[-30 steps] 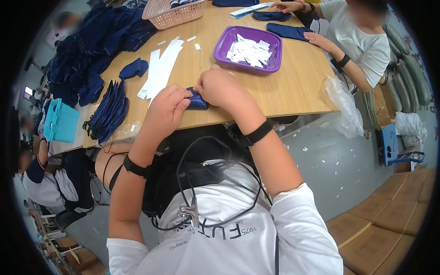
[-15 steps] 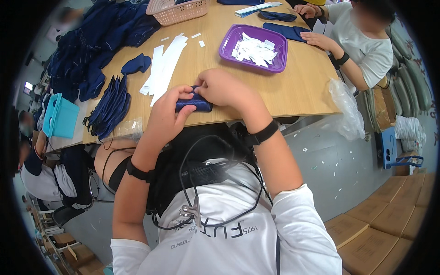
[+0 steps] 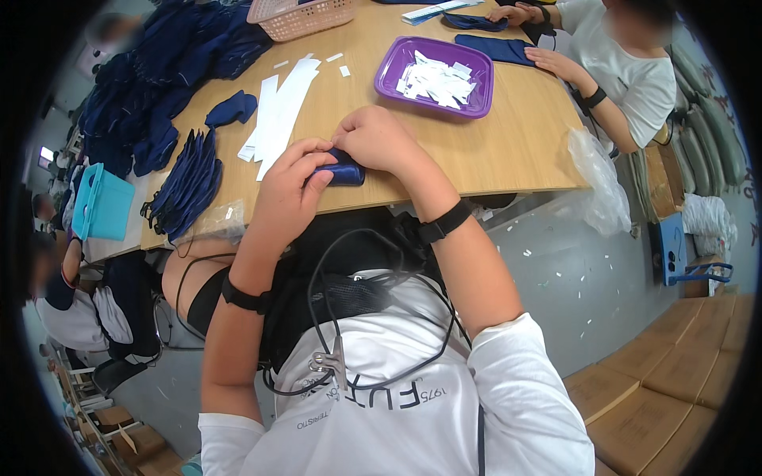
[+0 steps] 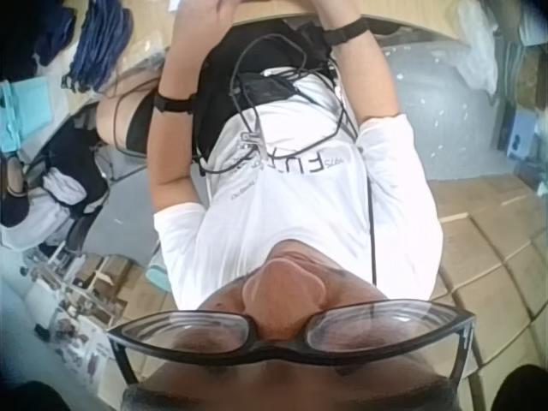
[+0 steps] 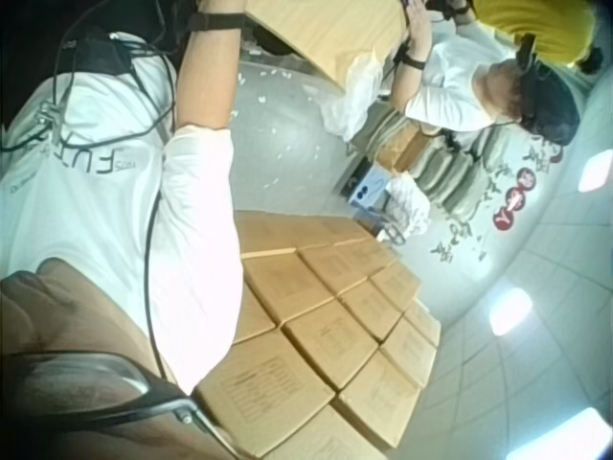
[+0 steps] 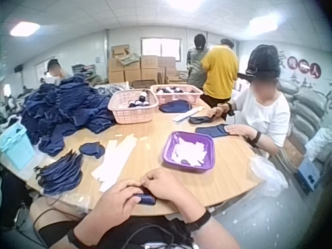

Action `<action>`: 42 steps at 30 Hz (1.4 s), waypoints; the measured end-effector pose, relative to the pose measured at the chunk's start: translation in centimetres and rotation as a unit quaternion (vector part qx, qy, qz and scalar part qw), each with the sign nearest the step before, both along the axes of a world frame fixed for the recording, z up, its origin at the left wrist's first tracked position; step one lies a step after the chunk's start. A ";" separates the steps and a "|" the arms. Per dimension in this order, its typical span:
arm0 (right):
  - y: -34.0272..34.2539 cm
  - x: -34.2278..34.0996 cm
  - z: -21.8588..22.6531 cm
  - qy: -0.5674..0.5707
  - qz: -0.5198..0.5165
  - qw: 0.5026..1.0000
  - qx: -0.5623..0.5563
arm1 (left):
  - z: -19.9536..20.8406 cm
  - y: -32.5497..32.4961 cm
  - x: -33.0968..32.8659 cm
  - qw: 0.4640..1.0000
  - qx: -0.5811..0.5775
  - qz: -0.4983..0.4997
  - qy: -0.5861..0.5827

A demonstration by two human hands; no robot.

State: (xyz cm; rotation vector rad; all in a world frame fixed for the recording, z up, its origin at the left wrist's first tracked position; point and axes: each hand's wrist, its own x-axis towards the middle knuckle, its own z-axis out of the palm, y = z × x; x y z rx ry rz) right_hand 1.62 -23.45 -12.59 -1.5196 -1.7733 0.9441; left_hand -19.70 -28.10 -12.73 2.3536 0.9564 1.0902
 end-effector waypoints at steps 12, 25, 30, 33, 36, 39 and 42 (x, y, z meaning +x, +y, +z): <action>-1.0 -1.0 0.3 -0.044 -0.048 0.997 0.036 | 0.9 0.9 0.0 0.994 0.063 -0.008 0.089; -0.4 -0.6 -0.1 -0.008 -0.048 0.999 -0.004 | 0.3 -0.4 0.3 0.989 0.062 0.050 0.125; -0.2 -0.5 -0.7 0.004 -0.052 0.999 0.009 | -0.4 0.2 1.0 0.976 0.135 0.123 0.117; -0.3 -0.6 -0.8 0.013 -0.054 0.998 0.020 | -0.6 1.4 1.0 0.978 0.134 0.119 0.106; -0.6 -0.7 -0.7 0.014 -0.056 0.998 0.027 | -0.1 2.3 0.7 0.982 0.105 0.090 0.124; -0.7 -0.8 -0.1 0.001 -0.056 0.998 0.018 | 0.9 2.8 0.5 0.981 0.072 0.082 0.160; -0.5 -0.5 -0.3 -0.004 -0.046 0.999 0.008 | 1.0 2.6 0.5 0.983 0.050 0.062 0.166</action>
